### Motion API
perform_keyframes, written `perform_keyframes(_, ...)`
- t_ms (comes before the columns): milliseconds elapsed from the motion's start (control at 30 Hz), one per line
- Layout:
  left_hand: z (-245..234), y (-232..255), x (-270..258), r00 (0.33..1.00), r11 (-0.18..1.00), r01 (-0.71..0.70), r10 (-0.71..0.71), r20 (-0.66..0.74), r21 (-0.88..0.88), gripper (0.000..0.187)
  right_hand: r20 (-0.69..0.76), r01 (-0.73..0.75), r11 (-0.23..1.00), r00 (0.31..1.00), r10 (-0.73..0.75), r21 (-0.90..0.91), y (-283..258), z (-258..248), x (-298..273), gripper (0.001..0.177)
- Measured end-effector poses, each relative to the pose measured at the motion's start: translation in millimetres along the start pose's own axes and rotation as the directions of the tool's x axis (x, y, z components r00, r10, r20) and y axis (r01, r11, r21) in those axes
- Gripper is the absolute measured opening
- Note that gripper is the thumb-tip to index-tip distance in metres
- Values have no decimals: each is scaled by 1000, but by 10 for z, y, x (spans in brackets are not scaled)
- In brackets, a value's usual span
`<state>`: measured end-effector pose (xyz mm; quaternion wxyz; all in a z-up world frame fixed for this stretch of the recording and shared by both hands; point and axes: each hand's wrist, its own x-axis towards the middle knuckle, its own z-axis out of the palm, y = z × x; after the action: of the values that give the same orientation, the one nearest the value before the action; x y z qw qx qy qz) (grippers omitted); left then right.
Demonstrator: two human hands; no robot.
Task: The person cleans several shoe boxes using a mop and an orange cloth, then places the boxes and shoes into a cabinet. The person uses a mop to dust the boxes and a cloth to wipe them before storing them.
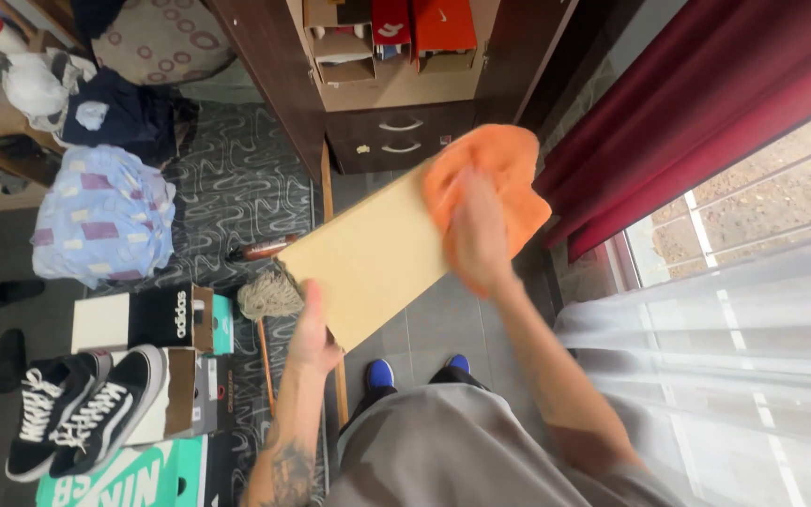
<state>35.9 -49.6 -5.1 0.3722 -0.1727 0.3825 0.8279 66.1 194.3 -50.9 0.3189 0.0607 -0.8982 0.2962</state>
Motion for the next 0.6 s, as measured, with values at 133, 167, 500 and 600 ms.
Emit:
perform_keyframes(133,168,12,-11,1000,997,12,-14,23,72,74,23,-12,998,1000,11,58,-471,448,-44,43)
perform_keyframes(167,241,40,-5,1000,998,19,-19,10,68,74,25,-13,996,1000,11,85,-714,655,-107,44)
perform_keyframes(500,-16,-75,81,999,998,38,-38,-7,49,84,89,-45,965,996,22,260,-162,218,38,48)
perform_keyframes(600,95,-9,243,998,1000,-6,4,66,26,71,103,-34,950,995,2,311,-647,568,-164,50)
